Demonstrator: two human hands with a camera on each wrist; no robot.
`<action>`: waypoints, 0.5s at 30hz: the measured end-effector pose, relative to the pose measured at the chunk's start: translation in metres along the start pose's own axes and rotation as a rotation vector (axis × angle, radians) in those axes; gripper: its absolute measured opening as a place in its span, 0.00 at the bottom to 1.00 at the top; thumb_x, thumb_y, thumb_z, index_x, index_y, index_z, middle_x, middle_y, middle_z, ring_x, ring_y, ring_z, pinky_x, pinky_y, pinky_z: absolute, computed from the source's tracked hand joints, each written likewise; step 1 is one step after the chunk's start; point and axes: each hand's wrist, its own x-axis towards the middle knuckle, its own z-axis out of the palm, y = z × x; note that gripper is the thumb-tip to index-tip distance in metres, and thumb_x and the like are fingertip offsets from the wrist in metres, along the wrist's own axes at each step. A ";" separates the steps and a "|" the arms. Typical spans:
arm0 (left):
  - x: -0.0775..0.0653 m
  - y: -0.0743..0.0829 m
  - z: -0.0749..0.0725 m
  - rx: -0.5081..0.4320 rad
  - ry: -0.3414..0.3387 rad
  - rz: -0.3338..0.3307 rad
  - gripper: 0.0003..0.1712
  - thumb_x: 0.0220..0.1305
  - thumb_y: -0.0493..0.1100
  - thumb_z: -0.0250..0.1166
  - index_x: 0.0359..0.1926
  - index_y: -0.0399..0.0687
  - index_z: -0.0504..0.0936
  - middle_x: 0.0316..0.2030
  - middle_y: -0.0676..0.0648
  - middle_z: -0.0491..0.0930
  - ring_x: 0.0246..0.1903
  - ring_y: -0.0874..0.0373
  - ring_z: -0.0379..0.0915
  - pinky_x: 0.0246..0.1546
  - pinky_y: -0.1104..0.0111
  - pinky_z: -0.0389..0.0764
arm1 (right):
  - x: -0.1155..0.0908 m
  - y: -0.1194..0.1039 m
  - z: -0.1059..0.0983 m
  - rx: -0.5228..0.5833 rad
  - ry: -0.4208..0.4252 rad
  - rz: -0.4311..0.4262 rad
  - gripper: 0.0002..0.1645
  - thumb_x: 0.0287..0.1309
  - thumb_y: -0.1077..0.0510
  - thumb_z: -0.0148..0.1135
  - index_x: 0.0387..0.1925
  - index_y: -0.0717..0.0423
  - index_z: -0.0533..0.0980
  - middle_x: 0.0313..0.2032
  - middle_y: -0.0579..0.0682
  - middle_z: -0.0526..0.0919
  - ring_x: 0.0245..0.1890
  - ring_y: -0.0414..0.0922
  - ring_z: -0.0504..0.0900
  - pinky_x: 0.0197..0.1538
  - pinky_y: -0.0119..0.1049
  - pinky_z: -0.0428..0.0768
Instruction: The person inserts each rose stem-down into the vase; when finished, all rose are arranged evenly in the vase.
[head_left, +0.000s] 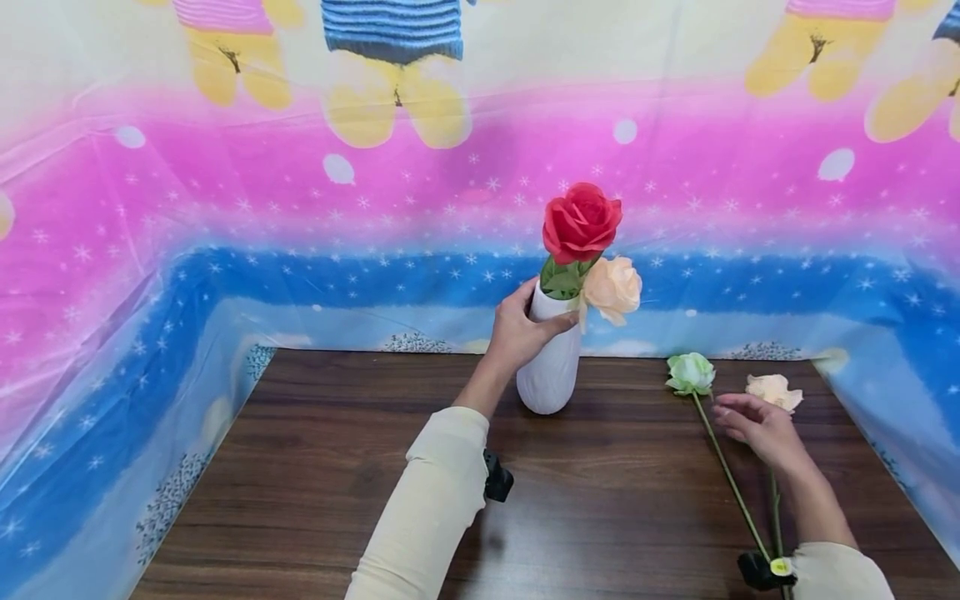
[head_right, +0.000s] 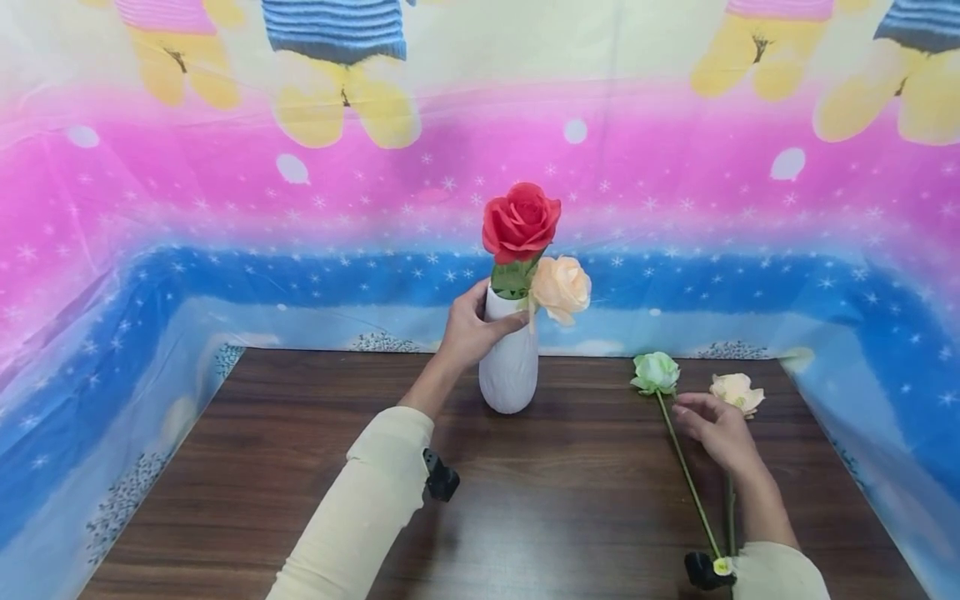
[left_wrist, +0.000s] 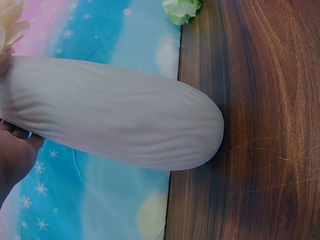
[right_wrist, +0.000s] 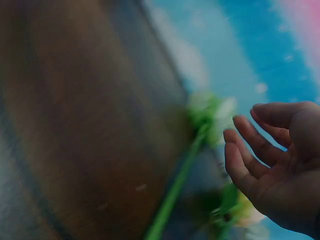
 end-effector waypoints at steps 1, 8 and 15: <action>0.000 0.000 0.000 0.001 -0.001 0.000 0.40 0.58 0.47 0.77 0.70 0.52 0.73 0.59 0.44 0.82 0.57 0.49 0.82 0.57 0.55 0.84 | 0.002 0.006 0.002 -0.048 0.011 0.032 0.18 0.73 0.61 0.56 0.57 0.68 0.76 0.38 0.29 0.86 0.36 0.21 0.80 0.41 0.23 0.84; 0.001 -0.001 0.001 -0.001 -0.004 -0.002 0.39 0.58 0.47 0.77 0.70 0.52 0.73 0.59 0.44 0.82 0.57 0.49 0.82 0.57 0.54 0.84 | 0.013 0.021 0.011 -0.420 0.015 0.129 0.28 0.74 0.54 0.55 0.62 0.76 0.71 0.54 0.76 0.79 0.33 0.34 0.83 0.35 0.29 0.82; 0.001 -0.001 0.000 0.014 -0.006 0.002 0.39 0.59 0.47 0.76 0.70 0.52 0.73 0.59 0.44 0.82 0.57 0.49 0.81 0.57 0.55 0.84 | 0.021 0.021 0.017 -0.555 0.015 0.119 0.28 0.66 0.52 0.63 0.53 0.75 0.77 0.42 0.68 0.85 0.34 0.46 0.81 0.34 0.34 0.76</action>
